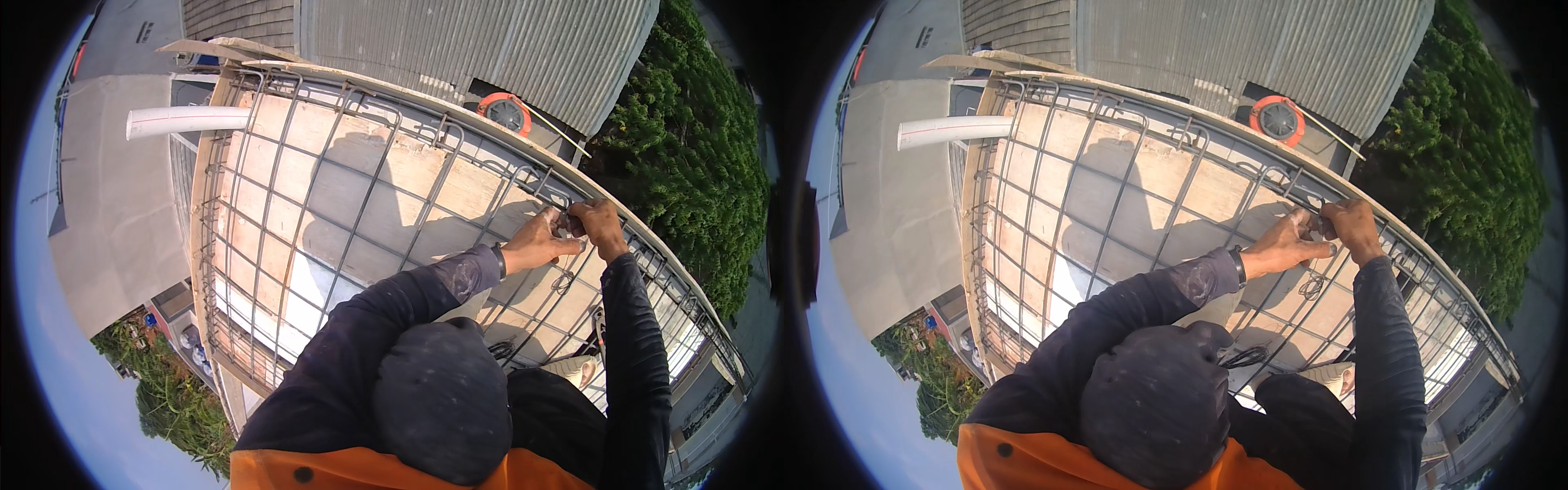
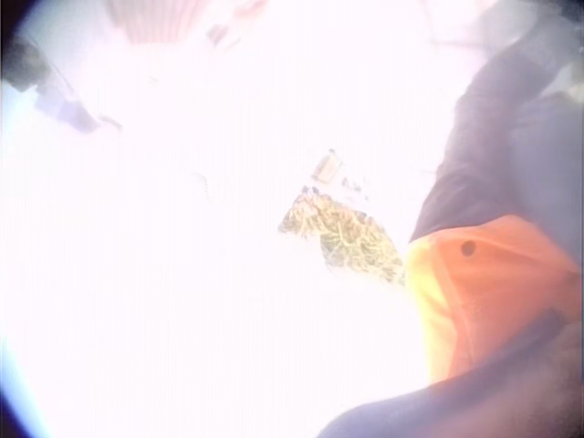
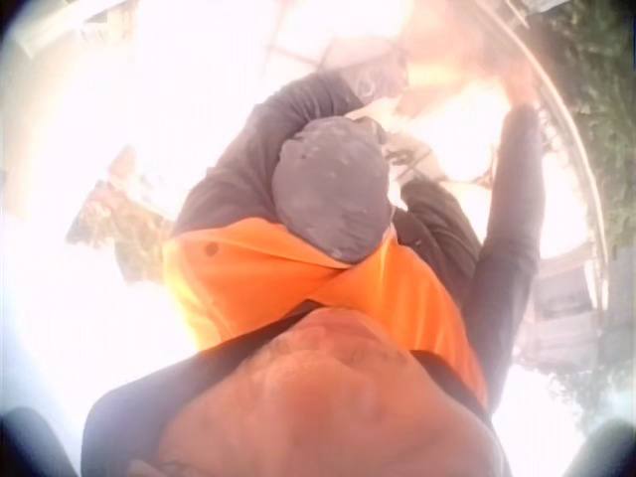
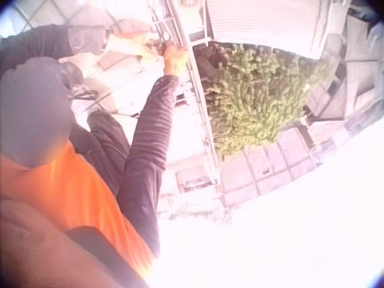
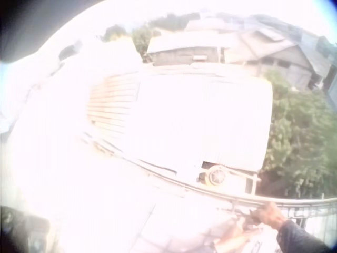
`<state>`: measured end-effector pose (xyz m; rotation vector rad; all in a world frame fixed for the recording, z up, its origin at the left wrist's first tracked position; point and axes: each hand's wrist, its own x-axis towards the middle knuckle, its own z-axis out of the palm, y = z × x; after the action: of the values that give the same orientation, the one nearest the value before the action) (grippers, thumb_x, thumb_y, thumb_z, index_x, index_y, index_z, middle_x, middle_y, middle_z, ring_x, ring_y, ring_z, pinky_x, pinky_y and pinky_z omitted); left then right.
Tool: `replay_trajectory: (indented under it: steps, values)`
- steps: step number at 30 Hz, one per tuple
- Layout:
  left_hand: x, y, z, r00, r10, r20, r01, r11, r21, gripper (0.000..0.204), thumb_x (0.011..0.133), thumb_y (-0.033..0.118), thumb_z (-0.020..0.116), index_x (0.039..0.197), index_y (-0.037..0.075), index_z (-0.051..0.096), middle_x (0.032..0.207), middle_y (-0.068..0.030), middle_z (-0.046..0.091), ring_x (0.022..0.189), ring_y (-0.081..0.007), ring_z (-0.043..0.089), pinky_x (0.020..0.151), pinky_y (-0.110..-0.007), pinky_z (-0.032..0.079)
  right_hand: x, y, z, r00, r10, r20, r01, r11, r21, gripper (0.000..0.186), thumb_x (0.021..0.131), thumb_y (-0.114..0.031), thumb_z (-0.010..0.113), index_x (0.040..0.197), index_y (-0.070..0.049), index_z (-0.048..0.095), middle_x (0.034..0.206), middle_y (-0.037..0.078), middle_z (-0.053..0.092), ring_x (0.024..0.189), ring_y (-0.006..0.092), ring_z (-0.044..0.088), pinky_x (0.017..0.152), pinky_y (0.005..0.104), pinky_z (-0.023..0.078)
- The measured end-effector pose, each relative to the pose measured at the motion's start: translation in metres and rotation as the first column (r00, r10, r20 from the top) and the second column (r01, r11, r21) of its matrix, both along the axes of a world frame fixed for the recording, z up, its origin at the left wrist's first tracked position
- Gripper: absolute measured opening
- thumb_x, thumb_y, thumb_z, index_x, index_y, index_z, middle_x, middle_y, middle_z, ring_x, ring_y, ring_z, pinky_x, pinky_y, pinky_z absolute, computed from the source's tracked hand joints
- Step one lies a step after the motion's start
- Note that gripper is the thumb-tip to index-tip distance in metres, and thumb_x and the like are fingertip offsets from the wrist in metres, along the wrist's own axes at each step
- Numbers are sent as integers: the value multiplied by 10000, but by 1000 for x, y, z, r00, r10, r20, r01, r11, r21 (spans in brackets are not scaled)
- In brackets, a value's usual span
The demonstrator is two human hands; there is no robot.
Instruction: The person uses pliers to twist and cut thin wire to secure steel reinforcement bars for a concrete slab.
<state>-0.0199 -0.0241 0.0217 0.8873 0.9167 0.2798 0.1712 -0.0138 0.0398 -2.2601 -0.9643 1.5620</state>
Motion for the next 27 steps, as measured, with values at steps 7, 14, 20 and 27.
replay_trajectory:
  steps: [7, 14, 20, 27]
  values:
    - [-28, 35, -17, 994, -84, -75, 80, 995, -50, 300, 973, 172, 678, 1219, 1, 702, 769, 51, 566, 603, -38, 479, 498, -229, 382, 14, -21, -8, 994, 16, -111, -26, 995, -93, 247, 997, -245, 654, 965, -35, 781, 798, 39, 758, 699, 103, 698, 483, 276, 440]
    - [14, 91, -4, 985, -106, -134, 118, 990, 81, 168, 946, 174, 673, 1081, 75, 688, 755, 73, 518, 603, -32, 434, 497, -244, 324, 10, -25, -5, 810, 441, 386, -517, 848, 116, 393, 1034, -345, 604, 1313, -82, 693, 1057, 221, 779, 1057, 402, 741, 949, 503, 573]
    - [11, 87, -6, 998, -59, -28, 58, 997, -56, 181, 981, 137, 614, 1139, 57, 653, 751, 55, 522, 600, -39, 440, 532, -235, 354, -4, -33, 5, 662, 516, 543, -665, 739, 109, 334, 1029, -340, 609, 1243, -106, 711, 947, 206, 785, 882, 395, 772, 797, 517, 604]
    - [14, 88, 26, 991, -99, 91, 98, 995, 12, 409, 1065, 284, 463, 1339, 5, 584, 983, -131, 779, 833, -201, 736, 735, -344, 574, -16, -49, -39, 752, 320, 576, -486, 860, 158, 337, 992, -339, 603, 1084, -35, 716, 934, 267, 761, 864, 454, 756, 785, 539, 600]
